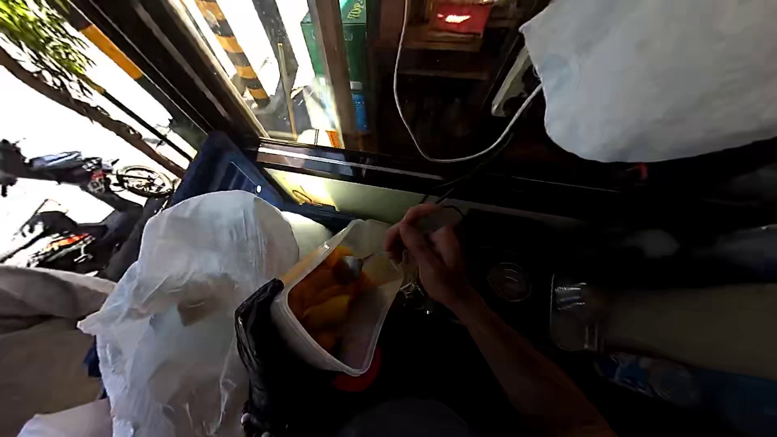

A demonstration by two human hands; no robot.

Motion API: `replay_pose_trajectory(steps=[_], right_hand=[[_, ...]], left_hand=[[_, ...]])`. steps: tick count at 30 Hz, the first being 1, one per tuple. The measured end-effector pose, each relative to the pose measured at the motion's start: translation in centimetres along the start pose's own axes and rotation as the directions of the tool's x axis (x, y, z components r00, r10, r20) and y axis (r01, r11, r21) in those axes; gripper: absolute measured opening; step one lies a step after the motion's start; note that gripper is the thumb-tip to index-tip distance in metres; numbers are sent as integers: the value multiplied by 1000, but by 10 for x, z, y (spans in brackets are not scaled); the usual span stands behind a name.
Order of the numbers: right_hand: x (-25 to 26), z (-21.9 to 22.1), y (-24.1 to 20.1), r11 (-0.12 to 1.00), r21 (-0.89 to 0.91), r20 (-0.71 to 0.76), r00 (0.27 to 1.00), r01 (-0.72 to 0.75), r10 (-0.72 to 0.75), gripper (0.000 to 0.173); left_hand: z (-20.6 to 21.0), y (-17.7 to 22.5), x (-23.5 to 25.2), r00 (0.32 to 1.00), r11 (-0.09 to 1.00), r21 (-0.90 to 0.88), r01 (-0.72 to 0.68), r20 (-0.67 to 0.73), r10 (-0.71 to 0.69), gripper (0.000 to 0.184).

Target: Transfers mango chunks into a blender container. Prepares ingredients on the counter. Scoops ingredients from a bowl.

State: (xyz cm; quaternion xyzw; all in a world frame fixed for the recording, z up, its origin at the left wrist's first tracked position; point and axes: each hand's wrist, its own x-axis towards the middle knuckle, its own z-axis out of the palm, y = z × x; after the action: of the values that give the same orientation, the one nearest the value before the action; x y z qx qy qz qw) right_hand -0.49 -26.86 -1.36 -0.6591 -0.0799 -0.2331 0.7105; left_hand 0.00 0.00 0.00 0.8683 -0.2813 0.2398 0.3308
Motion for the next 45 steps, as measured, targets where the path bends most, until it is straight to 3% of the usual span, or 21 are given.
replay_pose_trajectory(steps=[3, 6, 9, 11, 14, 19, 23, 29, 36, 40, 45], right_hand=[[5, -5, 6, 1000, 6, -107, 994, -14, 14, 10], [3, 7, 18, 991, 92, -109, 988, -99, 108, 13], [-10, 9, 25, 948, 281, -128, 974, -146, 188, 11], [-17, 7, 29, 911, 395, -70, 986, -114, 154, 9], [-24, 2, 36, 948, 312, 35, 998, -66, 58, 9], [-11, -26, 30, 984, 158, -160, 986, 81, -56, 7], [-6, -17, 24, 994, 112, -194, 981, 1, 21, 10], [-18, -4, 49, 985, 84, -48, 987, -152, 156, 10], [-22, -40, 48, 995, -42, -105, 991, -88, 83, 10], [-18, -36, 34, 997, -65, -194, 981, -31, 18, 9], [-20, 4, 49, 976, 71, -111, 971, -205, 212, 12]], left_hand=[[12, -6, 7, 999, 996, 94, 14, 36, -17, 116], [18, -2, 11, 995, 986, 164, 17, 91, -32, 118], [21, -2, 14, 994, 983, 183, -1, 104, -19, 116], [22, -7, 15, 993, 986, 163, 22, 112, -41, 118], [24, -12, 15, 992, 987, 160, 14, 124, -34, 122], [21, -11, 15, 989, 982, 187, 20, 141, -47, 123], [23, -6, 17, 986, 976, 219, 13, 157, -49, 125], [26, 2, 20, 982, 948, 317, 2, 179, -62, 123], [30, 1, 16, 982, 927, 375, -1, 178, -70, 118], [29, 15, 27, 978, 943, 332, 31, 187, -98, 109], [35, 4, 17, 986, 930, 366, -38, 166, -25, 109]])
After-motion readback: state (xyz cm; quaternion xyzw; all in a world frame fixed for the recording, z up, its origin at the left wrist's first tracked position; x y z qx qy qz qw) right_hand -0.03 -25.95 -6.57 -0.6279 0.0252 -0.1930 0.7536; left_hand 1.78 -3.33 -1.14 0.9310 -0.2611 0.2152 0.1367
